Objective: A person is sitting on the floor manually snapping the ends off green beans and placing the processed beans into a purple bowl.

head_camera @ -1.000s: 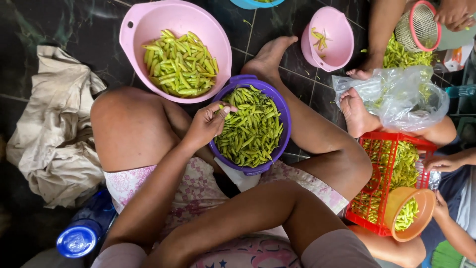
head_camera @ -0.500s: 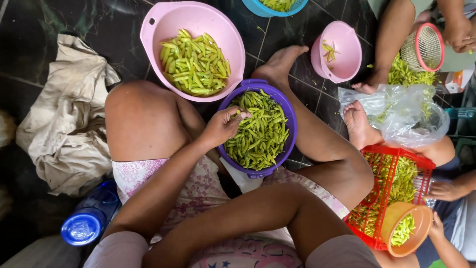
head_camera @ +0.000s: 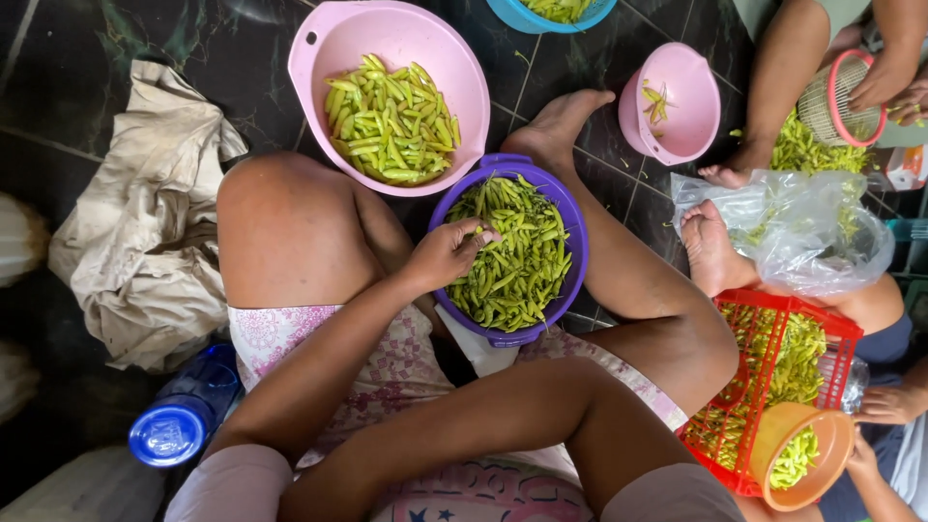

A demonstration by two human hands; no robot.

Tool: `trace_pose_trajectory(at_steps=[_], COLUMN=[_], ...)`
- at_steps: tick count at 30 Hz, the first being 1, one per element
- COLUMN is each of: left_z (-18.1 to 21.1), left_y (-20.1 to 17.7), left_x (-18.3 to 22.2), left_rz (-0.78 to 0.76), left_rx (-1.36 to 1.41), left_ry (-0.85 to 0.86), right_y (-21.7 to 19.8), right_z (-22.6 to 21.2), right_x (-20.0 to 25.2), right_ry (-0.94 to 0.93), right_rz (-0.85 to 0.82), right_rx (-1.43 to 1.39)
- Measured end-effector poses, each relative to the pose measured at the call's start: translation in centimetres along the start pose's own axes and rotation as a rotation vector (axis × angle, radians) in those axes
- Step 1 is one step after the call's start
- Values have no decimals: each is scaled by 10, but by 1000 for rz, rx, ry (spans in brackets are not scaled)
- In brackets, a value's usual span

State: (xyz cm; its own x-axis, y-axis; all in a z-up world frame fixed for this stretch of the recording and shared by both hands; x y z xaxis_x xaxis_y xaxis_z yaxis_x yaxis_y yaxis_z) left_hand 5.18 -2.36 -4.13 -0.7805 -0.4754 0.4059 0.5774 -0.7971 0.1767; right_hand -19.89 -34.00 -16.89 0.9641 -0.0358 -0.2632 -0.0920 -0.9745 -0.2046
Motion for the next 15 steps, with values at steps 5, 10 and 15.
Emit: trace_pose_trajectory(at_steps=[5, 10, 15], left_z=[-8, 7, 8], left_y=[-3, -7, -9], left_x=[1, -2, 3], left_rz=[17, 38, 34], left_rx=[-143, -43, 41], left_ry=[-90, -21, -38], right_y=[-37, -208, -168], right_z=[9, -170, -147], right_x=[3, 29, 29], right_ry=[7, -56, -108], right_rz=[28, -66, -45], right_rx=[49, -276, -292])
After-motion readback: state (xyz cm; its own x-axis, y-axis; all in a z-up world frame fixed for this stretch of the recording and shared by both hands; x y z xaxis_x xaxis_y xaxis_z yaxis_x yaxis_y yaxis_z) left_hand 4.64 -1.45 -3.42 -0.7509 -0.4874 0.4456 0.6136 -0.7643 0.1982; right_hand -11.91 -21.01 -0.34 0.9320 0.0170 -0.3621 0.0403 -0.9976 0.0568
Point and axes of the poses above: each hand's wrist, its own x-axis away from the middle knuckle, its own y-axis out of the palm, z = x × y, the point moved 4 cm from there along -x, towards the middle knuckle, and after that the axes turned 12 degrees about -y, right-handed, at the moved point
